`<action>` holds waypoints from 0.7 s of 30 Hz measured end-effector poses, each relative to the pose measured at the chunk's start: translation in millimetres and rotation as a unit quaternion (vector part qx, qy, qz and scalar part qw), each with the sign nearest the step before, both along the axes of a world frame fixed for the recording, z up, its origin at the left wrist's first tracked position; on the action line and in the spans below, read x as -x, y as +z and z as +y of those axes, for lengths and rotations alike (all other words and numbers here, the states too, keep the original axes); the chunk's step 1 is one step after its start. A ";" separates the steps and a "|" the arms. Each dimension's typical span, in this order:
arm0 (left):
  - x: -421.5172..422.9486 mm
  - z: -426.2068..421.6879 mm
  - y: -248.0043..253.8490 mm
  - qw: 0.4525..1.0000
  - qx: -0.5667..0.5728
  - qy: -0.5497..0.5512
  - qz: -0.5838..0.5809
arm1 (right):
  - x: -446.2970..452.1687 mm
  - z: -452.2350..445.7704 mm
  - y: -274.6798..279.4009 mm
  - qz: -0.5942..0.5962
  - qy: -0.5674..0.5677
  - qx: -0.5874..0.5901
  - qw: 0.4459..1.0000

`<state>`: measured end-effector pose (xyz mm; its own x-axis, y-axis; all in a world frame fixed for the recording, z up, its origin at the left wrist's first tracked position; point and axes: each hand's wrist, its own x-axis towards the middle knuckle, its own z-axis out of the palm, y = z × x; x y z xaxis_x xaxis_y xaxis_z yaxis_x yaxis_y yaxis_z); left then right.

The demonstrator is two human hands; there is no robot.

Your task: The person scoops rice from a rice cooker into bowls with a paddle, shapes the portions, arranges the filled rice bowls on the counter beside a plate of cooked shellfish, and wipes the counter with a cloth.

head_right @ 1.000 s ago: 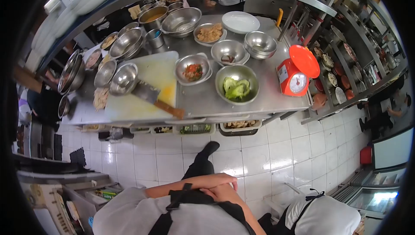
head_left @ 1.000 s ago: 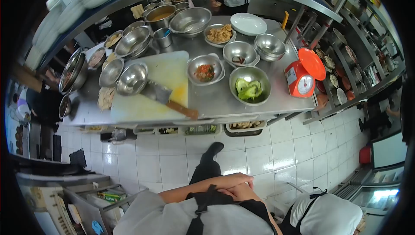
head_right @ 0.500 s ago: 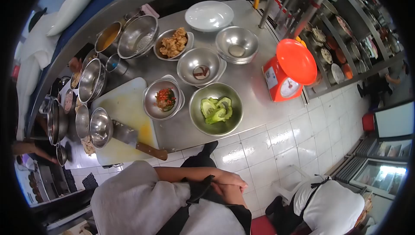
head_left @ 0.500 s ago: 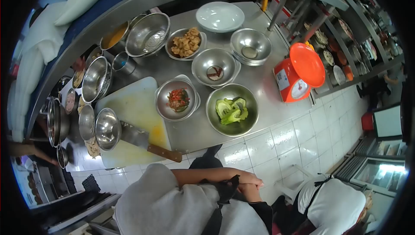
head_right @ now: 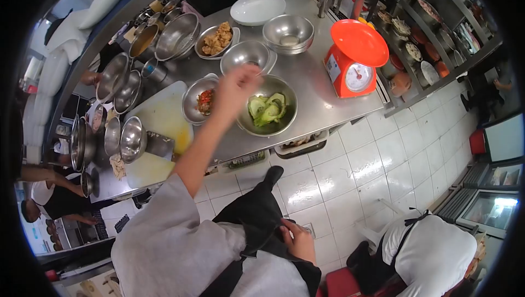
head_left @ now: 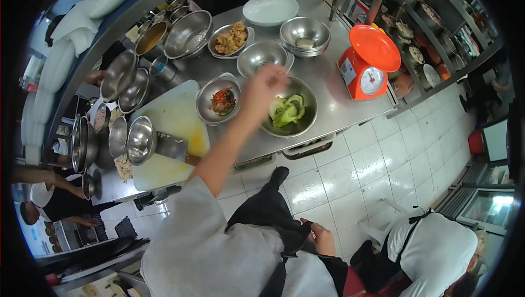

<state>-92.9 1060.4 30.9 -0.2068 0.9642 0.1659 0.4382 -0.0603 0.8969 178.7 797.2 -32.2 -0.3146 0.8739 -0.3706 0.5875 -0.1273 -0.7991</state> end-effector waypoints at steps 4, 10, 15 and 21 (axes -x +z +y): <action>156.2 85.3 -63.8 0.908 -0.111 0.176 0.362 | 6.4 4.3 4.0 -0.027 0.038 -0.026 0.999; 201.1 121.4 -70.7 0.852 -0.043 0.047 0.519 | 30.6 24.1 7.3 -0.031 0.058 -0.027 0.997; 211.9 138.2 -41.9 0.841 -0.024 0.003 0.541 | 45.0 43.1 11.2 -0.027 0.056 -0.033 0.998; 215.3 136.0 -56.1 0.806 -0.045 -0.002 0.591 | 60.7 62.2 18.1 -0.033 0.058 -0.077 0.995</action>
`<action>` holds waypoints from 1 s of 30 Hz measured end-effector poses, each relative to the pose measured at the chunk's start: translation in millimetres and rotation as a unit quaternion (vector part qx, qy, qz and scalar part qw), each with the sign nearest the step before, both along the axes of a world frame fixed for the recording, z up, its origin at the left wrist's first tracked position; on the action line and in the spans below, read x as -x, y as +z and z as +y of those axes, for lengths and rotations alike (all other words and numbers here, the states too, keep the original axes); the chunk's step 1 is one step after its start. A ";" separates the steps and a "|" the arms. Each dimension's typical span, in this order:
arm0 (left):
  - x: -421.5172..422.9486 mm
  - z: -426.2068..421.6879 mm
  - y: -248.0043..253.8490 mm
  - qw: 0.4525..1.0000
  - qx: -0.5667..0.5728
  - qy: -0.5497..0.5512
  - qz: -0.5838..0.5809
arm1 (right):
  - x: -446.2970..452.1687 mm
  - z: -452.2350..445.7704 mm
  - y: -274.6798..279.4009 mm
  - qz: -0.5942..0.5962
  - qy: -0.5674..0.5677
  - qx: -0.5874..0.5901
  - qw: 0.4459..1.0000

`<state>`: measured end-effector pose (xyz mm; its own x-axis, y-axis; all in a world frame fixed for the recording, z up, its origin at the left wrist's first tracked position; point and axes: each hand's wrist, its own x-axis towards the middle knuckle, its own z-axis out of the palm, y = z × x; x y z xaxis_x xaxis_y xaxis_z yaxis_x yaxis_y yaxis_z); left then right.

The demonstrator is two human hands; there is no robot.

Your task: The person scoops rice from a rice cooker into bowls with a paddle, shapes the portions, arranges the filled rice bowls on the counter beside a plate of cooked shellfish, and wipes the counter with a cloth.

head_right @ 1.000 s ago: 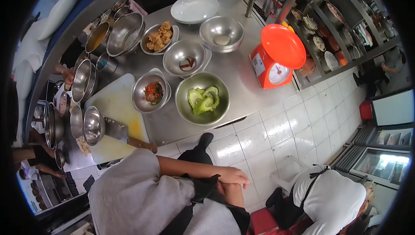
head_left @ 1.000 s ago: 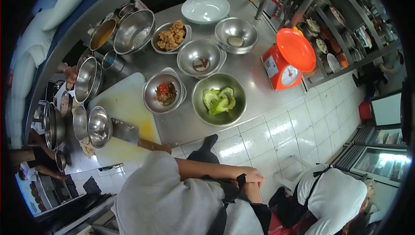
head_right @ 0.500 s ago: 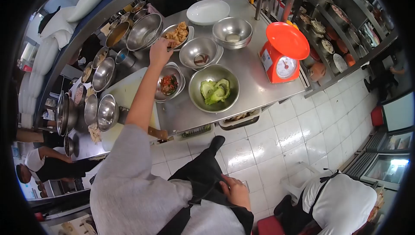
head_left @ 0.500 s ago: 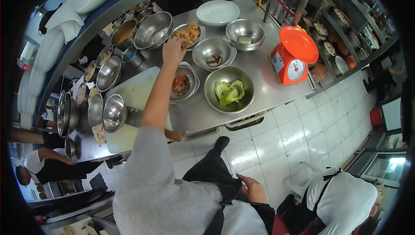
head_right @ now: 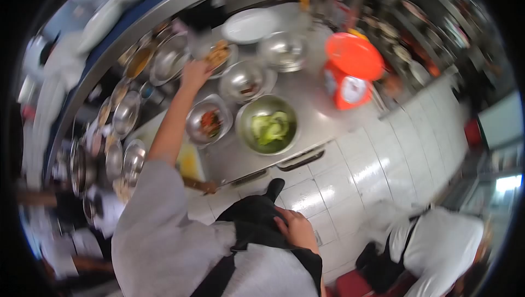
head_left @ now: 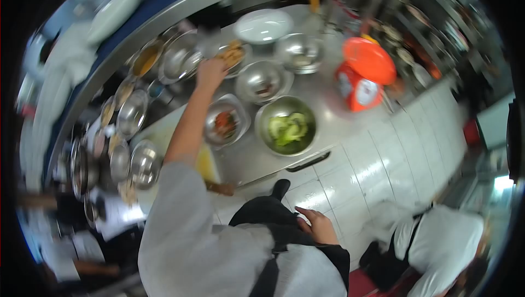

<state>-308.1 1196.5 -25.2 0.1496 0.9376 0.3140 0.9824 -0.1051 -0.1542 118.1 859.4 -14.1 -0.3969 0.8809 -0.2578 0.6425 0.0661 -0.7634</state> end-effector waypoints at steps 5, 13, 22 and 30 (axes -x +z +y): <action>-95.5 -57.3 51.9 0.933 0.014 -0.058 -0.355 | -12.9 -12.8 1.3 -0.007 -0.058 -0.010 0.998; -436.6 -239.5 61.2 0.617 0.357 -0.417 -0.563 | -73.4 -109.4 -6.8 0.021 -0.253 -0.109 0.961; -623.8 -527.0 65.8 0.400 0.580 -0.650 -0.285 | -134.5 -327.9 32.4 -0.005 -0.602 -0.074 0.795; -756.7 -701.3 37.7 0.237 0.505 -0.828 -0.056 | -169.9 -446.2 17.0 -0.003 -0.741 -0.117 0.662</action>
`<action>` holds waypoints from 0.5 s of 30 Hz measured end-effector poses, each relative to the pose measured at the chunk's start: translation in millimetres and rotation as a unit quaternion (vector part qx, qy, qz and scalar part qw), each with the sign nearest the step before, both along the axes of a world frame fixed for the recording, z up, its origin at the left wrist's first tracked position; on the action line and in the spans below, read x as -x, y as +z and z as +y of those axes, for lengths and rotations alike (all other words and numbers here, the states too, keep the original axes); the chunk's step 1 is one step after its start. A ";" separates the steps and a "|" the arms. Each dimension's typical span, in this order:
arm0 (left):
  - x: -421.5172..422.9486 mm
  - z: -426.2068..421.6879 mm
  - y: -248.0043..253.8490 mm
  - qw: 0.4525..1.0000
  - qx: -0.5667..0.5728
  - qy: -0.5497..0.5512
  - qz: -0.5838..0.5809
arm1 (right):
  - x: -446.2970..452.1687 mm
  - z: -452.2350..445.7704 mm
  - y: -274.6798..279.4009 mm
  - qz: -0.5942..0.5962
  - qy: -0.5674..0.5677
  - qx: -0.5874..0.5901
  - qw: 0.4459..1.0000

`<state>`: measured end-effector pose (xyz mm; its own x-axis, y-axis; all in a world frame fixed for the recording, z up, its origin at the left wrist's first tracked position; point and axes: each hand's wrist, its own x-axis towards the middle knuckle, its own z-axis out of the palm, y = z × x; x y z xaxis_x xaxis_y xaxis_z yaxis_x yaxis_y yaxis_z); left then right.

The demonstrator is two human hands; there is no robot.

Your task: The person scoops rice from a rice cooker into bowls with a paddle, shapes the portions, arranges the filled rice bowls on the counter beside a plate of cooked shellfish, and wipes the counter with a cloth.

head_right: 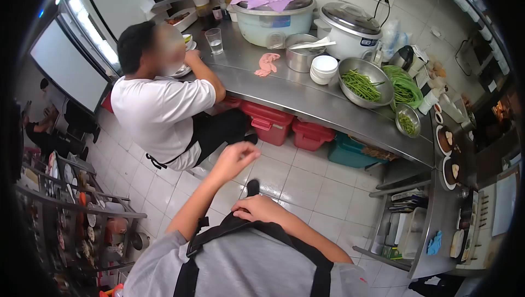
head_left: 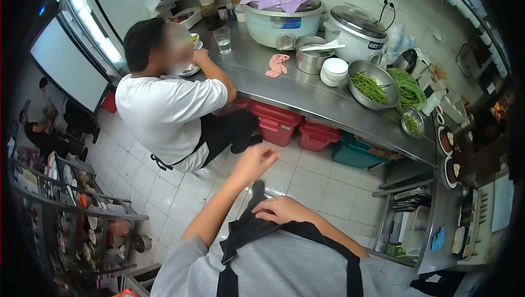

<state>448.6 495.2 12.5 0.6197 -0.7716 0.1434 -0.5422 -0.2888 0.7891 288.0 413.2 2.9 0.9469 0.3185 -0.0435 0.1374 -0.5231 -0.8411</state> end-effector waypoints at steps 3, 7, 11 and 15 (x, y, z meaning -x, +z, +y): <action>-86.5 -79.9 -27.3 0.997 0.033 -0.016 -0.075 | -29.1 -36.3 1.6 0.038 -0.028 -0.023 0.999; -223.1 -193.9 -72.1 0.957 -0.061 0.049 -0.280 | -96.0 -93.7 -20.0 0.087 -0.061 -0.038 0.994; -332.8 -280.1 -117.7 0.846 0.020 0.046 -0.531 | -173.9 -159.4 -13.3 0.069 -0.131 -0.008 0.989; -417.9 -312.4 -134.9 0.959 0.111 0.012 -0.262 | -216.4 -207.6 -6.7 0.055 -0.168 0.034 0.984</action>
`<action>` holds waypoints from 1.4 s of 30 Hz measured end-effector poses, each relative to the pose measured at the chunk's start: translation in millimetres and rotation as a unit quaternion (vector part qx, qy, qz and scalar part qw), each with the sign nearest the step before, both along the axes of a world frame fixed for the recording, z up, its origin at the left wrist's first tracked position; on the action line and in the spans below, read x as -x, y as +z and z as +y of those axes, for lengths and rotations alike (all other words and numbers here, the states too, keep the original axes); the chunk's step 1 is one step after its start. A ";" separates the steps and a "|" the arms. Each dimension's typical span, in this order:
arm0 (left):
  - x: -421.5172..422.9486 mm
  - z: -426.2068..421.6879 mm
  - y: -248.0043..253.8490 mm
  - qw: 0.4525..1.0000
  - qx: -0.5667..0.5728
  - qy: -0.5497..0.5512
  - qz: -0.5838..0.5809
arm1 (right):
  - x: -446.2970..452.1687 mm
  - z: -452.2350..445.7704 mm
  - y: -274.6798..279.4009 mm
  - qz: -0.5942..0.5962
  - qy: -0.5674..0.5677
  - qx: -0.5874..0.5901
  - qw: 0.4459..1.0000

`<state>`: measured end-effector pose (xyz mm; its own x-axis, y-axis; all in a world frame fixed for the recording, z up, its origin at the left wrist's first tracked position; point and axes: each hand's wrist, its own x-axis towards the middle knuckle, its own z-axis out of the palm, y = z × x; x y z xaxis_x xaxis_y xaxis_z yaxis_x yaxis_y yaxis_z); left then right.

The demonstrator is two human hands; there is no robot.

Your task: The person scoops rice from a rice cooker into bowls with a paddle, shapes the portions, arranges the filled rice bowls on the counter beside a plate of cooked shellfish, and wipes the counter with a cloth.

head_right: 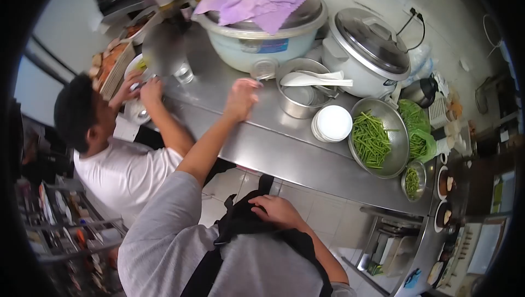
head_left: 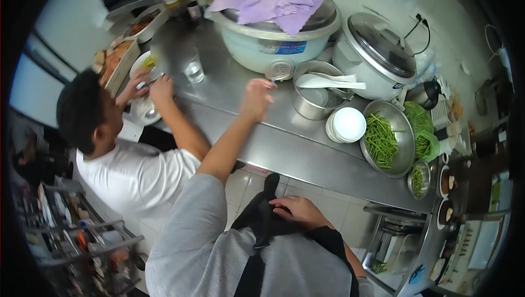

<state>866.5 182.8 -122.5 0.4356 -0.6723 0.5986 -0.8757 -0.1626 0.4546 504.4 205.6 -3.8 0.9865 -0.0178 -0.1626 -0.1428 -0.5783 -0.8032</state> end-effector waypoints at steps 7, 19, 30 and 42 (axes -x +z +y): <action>-56.6 43.1 -7.7 0.937 -0.070 0.221 -0.262 | -44.8 -45.4 -24.3 0.028 -0.077 -0.083 0.993; 17.0 54.9 85.1 0.894 -0.384 -0.080 0.216 | -83.8 -80.1 -18.1 -0.081 -0.147 -0.027 0.985; 41.1 8.7 105.0 0.977 -0.172 -0.064 0.107 | -53.8 -98.4 -8.4 -0.117 -0.233 -0.077 0.962; 300.5 -109.0 149.0 0.725 -0.246 -0.471 0.439 | 126.5 -165.8 43.2 -0.071 -0.376 0.003 0.924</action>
